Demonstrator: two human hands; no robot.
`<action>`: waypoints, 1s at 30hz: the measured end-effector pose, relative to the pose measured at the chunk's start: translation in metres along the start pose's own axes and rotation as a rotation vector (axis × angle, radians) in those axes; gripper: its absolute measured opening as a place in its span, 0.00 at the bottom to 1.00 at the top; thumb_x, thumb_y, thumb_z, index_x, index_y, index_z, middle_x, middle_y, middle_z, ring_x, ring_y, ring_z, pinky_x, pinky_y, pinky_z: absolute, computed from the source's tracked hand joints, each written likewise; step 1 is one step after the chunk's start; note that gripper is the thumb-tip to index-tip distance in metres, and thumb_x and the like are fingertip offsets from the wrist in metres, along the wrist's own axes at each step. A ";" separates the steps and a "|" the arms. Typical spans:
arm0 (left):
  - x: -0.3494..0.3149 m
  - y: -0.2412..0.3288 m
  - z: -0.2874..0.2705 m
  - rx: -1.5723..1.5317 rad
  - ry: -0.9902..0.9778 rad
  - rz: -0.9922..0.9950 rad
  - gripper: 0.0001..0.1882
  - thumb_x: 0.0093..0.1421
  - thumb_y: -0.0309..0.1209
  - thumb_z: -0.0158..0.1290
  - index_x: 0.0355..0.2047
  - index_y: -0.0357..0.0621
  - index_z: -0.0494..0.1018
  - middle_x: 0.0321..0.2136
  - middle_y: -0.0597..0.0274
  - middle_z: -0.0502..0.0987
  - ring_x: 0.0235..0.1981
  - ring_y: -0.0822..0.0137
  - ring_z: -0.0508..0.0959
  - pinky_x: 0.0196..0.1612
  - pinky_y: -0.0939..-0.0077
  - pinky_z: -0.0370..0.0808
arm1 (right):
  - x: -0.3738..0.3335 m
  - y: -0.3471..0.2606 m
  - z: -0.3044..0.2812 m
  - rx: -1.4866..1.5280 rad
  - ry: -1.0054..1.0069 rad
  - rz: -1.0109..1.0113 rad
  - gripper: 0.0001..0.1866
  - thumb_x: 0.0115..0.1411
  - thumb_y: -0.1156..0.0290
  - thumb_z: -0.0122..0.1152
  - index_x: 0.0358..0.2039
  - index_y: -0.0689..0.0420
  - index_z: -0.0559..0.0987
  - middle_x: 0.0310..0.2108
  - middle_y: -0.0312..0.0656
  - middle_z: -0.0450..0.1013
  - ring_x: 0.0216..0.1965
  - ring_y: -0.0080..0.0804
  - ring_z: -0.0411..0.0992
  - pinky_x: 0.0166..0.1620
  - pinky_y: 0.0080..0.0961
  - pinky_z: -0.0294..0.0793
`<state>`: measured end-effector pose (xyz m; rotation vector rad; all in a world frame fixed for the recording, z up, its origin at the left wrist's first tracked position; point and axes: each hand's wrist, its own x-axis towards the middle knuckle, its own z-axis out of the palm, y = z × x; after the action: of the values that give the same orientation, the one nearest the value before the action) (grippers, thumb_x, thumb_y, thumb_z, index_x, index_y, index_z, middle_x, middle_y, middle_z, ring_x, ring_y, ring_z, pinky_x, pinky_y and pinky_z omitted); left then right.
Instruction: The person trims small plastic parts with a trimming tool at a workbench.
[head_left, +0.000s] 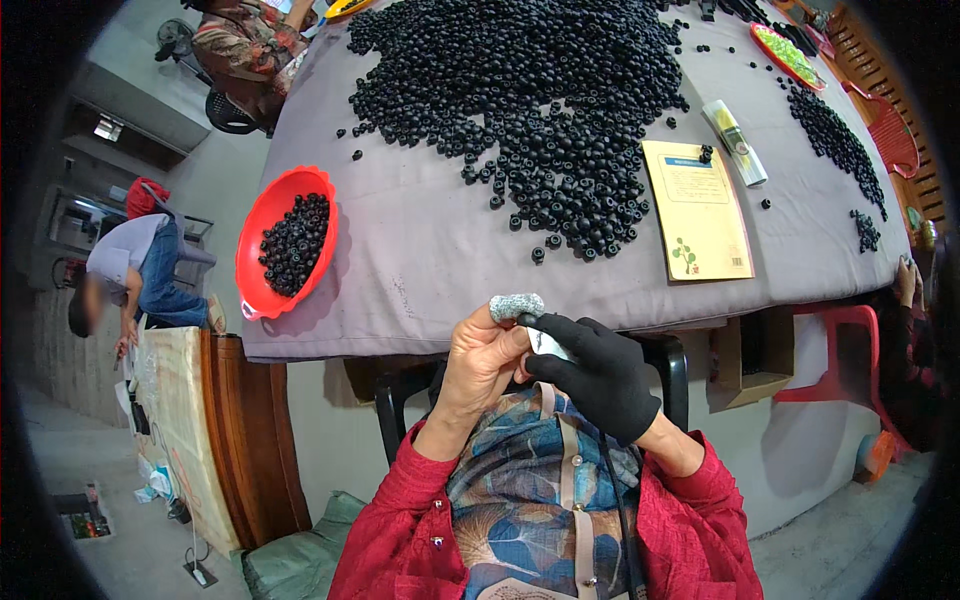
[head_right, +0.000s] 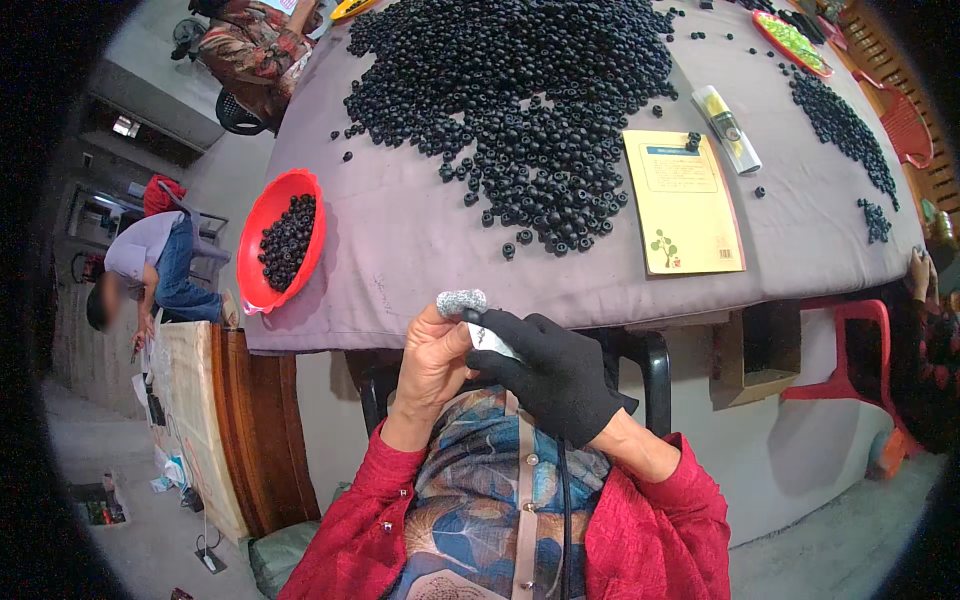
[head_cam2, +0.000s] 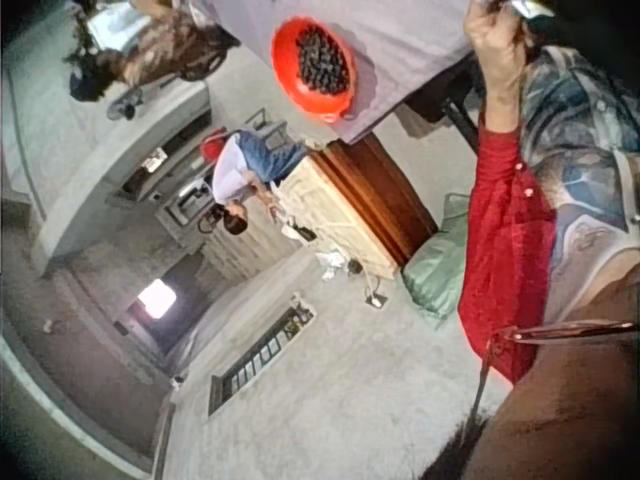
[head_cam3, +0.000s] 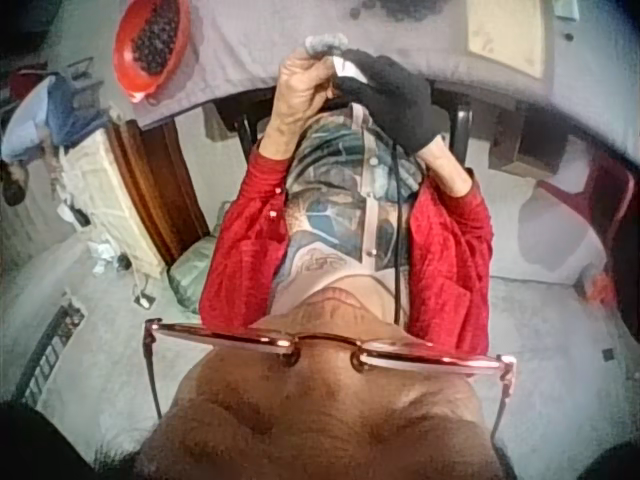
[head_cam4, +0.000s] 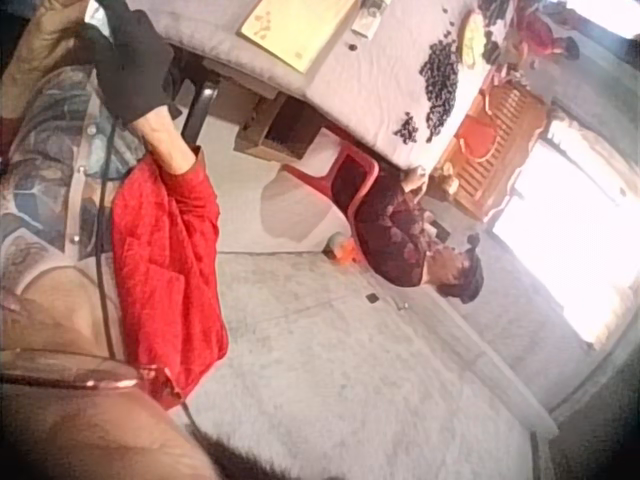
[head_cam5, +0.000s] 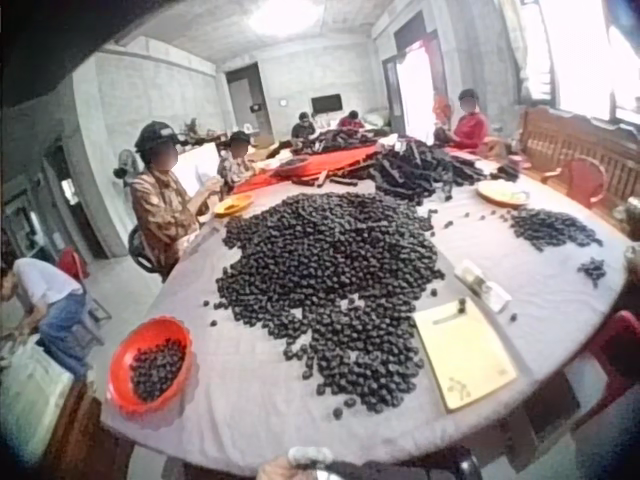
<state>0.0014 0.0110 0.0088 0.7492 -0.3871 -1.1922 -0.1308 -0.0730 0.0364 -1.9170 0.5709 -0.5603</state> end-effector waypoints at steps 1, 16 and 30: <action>0.000 -0.001 -0.001 0.006 0.010 0.004 0.11 0.57 0.22 0.48 0.41 0.37 0.70 0.26 0.61 0.75 0.19 0.78 0.72 0.19 0.91 0.68 | 0.000 0.000 0.000 -0.019 -0.002 -0.015 0.19 0.50 0.67 0.60 0.44 0.53 0.73 0.24 0.43 0.70 0.24 0.35 0.72 0.27 0.26 0.70; 0.000 -0.001 0.001 0.009 0.029 -0.028 0.11 0.56 0.23 0.49 0.41 0.38 0.71 0.24 0.63 0.75 0.18 0.79 0.72 0.18 0.91 0.67 | -0.002 0.010 0.003 0.068 0.001 -0.011 0.17 0.53 0.69 0.56 0.44 0.56 0.72 0.26 0.45 0.71 0.26 0.37 0.73 0.29 0.27 0.71; 0.000 -0.002 0.000 0.032 0.081 -0.048 0.09 0.56 0.23 0.50 0.38 0.38 0.72 0.22 0.65 0.74 0.17 0.81 0.71 0.18 0.93 0.66 | -0.002 0.012 0.005 0.148 0.009 0.042 0.15 0.54 0.69 0.56 0.43 0.57 0.73 0.27 0.47 0.72 0.27 0.37 0.73 0.30 0.27 0.71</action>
<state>0.0002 0.0104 0.0076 0.8358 -0.3230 -1.1994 -0.1311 -0.0723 0.0233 -1.7603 0.5588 -0.5687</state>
